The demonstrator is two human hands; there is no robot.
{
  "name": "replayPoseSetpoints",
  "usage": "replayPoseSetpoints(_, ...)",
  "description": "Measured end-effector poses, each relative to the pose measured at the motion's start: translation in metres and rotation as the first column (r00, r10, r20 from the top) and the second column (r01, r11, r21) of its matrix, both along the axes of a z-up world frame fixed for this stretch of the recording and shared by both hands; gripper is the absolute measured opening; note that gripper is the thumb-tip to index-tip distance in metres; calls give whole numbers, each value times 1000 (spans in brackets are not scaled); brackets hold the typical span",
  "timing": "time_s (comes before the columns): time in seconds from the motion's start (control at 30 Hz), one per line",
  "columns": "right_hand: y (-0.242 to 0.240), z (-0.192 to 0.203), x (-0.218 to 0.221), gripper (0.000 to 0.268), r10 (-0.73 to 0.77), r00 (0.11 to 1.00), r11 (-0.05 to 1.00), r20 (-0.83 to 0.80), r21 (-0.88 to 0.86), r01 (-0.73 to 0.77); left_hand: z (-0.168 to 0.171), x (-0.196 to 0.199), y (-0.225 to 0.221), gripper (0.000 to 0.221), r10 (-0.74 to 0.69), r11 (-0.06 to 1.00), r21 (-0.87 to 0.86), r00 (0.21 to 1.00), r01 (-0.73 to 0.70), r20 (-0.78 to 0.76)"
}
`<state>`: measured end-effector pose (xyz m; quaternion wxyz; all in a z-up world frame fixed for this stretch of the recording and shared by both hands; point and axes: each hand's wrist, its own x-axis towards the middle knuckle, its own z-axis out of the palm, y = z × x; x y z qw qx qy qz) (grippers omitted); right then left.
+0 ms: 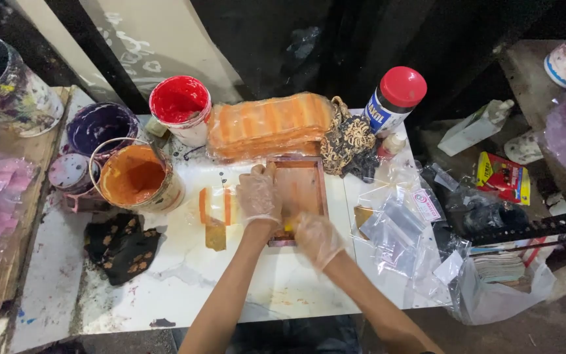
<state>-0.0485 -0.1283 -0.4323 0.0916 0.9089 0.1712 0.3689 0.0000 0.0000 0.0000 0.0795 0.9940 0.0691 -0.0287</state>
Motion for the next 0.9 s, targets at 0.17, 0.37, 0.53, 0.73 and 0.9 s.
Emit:
replayPoseSetpoints(0.17, -21, 325, 44, 27, -144, 977, 973, 160, -158, 170, 20, -4, -1, 41, 32, 995, -97, 999, -30, 16)
replayPoseSetpoints(0.37, -9, 372, 84, 24, 191, 981, 981, 35, 34, -192, 39, -12, 1, 36, 78, 991, -115, 996, -72, 45)
replayPoseSetpoints(0.53, -10, 327, 51, 25, 190, 981, 982, 47, -27, -189, 63, -14, -4, 32, 100, 986, -137, 993, -89, 69)
replayPoseSetpoints(0.73, -38, 313, 40, 15, 136, 991, 991, 13, -11, -135, 27, -7, -10, 29, 158, 972, -188, 984, -140, 87)
replayPoseSetpoints(0.9, -51, 331, 58, 17, 105, 992, 983, -74, 161, -93, 30, -14, -1, 42, 19, 997, -80, 995, -11, 96)
